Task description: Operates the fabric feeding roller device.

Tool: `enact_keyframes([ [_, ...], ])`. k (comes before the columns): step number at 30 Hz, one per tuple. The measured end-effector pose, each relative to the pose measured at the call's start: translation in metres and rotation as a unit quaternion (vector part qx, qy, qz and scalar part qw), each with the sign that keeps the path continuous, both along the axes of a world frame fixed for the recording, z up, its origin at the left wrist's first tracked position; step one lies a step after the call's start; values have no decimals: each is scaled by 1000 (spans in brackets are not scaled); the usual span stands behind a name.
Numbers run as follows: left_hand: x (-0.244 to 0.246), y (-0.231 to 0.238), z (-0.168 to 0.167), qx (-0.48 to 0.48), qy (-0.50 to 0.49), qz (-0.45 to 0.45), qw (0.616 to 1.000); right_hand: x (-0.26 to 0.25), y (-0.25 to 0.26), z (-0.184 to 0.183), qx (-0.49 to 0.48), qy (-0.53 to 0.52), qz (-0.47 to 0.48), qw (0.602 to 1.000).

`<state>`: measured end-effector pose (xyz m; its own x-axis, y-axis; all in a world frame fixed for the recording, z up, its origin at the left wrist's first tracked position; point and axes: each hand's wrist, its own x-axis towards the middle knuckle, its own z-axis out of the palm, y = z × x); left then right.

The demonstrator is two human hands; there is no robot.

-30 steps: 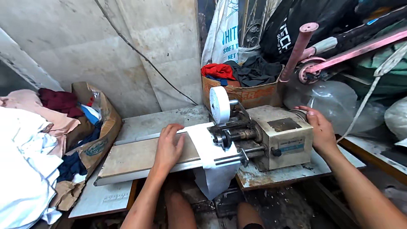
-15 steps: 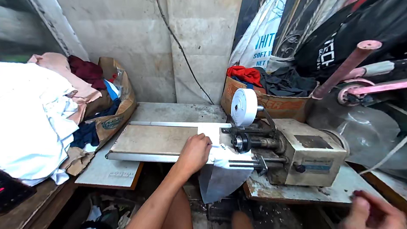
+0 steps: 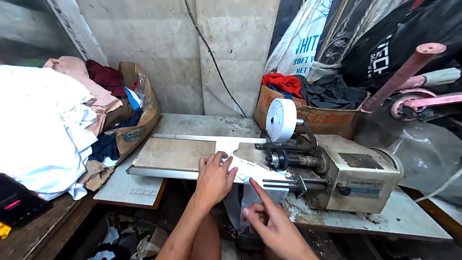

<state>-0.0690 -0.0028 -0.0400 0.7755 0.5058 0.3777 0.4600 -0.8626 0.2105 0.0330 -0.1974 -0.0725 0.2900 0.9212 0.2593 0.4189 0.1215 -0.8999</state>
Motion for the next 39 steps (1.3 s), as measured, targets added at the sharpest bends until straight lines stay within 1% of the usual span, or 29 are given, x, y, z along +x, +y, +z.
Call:
enact_keyframes([
  [3,0,1,6,-79,-39,24,996,-1,19,17,-54,45,-12,997],
  [5,3,3,12,-104,-26,36,994,-1,24,24,-88,67,-15,994],
  [7,6,2,17,-120,9,48,992,-1,27,24,-102,77,-14,992],
  [9,7,2,20,-145,9,46,988,0,24,19,-80,76,-4,994],
  [12,3,5,13,-170,-76,31,982,-3,8,-9,12,56,12,998],
  [13,2,5,10,-177,-105,26,978,-5,0,-20,20,52,1,998],
  [15,0,7,9,-189,-131,16,973,-7,-18,-43,-1,46,-69,997],
  [18,1,11,10,-203,-130,9,971,0,-39,-69,-13,6,-207,978],
  [20,3,15,11,-224,-128,-6,966,5,-51,-77,-8,-12,-259,966],
  [22,5,21,11,-236,-140,-44,961,7,-57,-77,15,-39,-289,956],
  [25,15,29,12,-217,-184,-89,954,16,-54,-73,50,-55,-318,945],
  [28,29,34,16,-177,-231,-86,953,26,-42,-73,63,-25,-328,942],
  [30,38,36,17,-156,-243,-75,955,32,-33,-70,73,3,-327,942],
  [33,46,36,14,-110,-222,-55,967,40,-19,-62,77,62,-312,945],
  [35,47,30,9,-86,-194,-46,976,47,-14,-63,85,74,-291,950],
  [37,46,19,7,-68,-173,-82,979,51,-13,-67,109,63,-262,957],
  [39,47,8,3,-72,-142,-162,974,52,-15,-70,128,52,-242,960],
])
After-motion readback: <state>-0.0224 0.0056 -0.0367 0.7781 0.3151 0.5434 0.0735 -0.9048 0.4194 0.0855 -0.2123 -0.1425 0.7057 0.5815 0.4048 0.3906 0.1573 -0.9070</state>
